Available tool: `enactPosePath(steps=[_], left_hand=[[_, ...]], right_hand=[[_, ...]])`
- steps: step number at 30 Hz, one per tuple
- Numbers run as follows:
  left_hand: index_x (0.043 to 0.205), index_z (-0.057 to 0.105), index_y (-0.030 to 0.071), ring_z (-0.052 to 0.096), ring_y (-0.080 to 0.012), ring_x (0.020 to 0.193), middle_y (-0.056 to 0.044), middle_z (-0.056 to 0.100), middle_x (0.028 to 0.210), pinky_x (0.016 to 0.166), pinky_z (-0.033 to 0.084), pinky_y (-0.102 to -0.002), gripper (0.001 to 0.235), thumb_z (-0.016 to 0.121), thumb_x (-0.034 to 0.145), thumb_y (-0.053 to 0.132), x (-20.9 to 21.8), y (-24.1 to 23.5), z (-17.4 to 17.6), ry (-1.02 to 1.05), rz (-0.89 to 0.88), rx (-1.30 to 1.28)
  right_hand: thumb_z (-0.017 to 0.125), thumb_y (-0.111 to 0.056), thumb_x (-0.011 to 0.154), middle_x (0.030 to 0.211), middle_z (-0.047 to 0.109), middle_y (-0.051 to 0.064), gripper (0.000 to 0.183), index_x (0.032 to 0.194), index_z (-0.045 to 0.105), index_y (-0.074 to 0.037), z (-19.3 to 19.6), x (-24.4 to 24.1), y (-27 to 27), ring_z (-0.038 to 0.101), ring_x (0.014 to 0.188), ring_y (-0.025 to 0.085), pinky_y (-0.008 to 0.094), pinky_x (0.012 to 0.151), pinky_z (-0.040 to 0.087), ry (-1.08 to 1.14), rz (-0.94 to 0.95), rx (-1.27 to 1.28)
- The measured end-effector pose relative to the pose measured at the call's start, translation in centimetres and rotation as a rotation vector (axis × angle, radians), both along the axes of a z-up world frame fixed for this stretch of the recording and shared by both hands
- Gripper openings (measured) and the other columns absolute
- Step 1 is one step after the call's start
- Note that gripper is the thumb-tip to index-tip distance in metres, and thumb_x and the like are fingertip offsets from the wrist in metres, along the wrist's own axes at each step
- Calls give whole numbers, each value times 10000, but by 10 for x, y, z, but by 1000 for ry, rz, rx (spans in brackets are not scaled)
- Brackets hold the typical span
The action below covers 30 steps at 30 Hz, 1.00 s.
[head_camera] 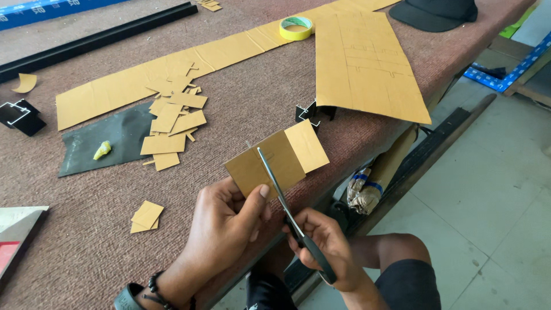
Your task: The person uses scissors to cut small rectangular pieces from a larger sheet of cardboard. They repeatedly trim the edges of the cardboard pieces and place the cut pieces on the table.
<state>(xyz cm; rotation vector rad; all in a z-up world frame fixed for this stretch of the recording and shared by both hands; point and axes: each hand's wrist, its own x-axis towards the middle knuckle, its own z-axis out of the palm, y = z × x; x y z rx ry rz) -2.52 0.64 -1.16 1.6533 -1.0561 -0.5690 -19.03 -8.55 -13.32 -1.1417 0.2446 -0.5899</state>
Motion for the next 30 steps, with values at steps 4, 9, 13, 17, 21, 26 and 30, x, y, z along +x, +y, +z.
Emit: enactPosePath(steps=[4, 9, 13, 17, 21, 26, 30], left_hand=[[574, 640, 89, 467, -66, 300, -28, 569, 366, 357, 350, -232, 406, 648, 960, 214, 2, -1, -4, 35, 4, -7], [587, 629, 78, 469, -71, 299, -32, 570, 378, 346, 351, -234, 397, 647, 966, 195, 3, -1, -5, 56, -13, -20], [540, 624, 102, 465, -75, 342, -10, 592, 398, 389, 347, -262, 471, 598, 975, 283, 5, 0, -7, -10, 30, -23], [636, 604, 138, 556, -59, 395, 14, 625, 418, 443, 411, -262, 394, 594, 983, 323, 10, 0, -15, -136, 128, -37], [632, 624, 139, 540, -54, 365, 18, 632, 402, 406, 407, -257, 381, 610, 973, 308, 7, 1, -9, -146, 90, 21], [566, 557, 144, 536, -64, 330, 28, 626, 373, 395, 407, -269, 434, 611, 961, 313, 6, 1, -9, -204, 84, 34], [572, 558, 154, 517, -49, 341, 45, 623, 373, 417, 405, -268, 426, 605, 964, 313, 5, 1, -8, -211, 80, 36]], right_hand=[[835, -590, 766, 783, 612, 75, 692, 1028, 667, 29, 4, 1, 2, 532, 716, 115, 284, 655, 435, 11, -58, -131], [870, -468, 764, 784, 653, 85, 596, 999, 679, 46, -4, 1, 1, 560, 705, 119, 266, 639, 429, -6, -80, -117], [857, -397, 779, 742, 641, 77, 503, 970, 694, 39, -9, -1, 2, 536, 672, 112, 273, 618, 415, 33, -104, -133], [859, -417, 781, 753, 626, 69, 516, 972, 700, 35, -11, -4, 4, 541, 677, 121, 303, 622, 446, 60, -83, -107], [811, -575, 794, 799, 647, 66, 611, 1018, 697, -18, 1, -7, 6, 577, 719, 154, 356, 680, 489, 67, -73, -143], [834, -537, 783, 759, 649, 75, 608, 1015, 703, 9, -4, -6, 5, 550, 673, 130, 331, 626, 471, 58, -89, -150], [831, -214, 782, 755, 672, 93, 336, 954, 713, 50, -14, -6, 3, 564, 673, 121, 276, 611, 462, 77, -134, -108]])
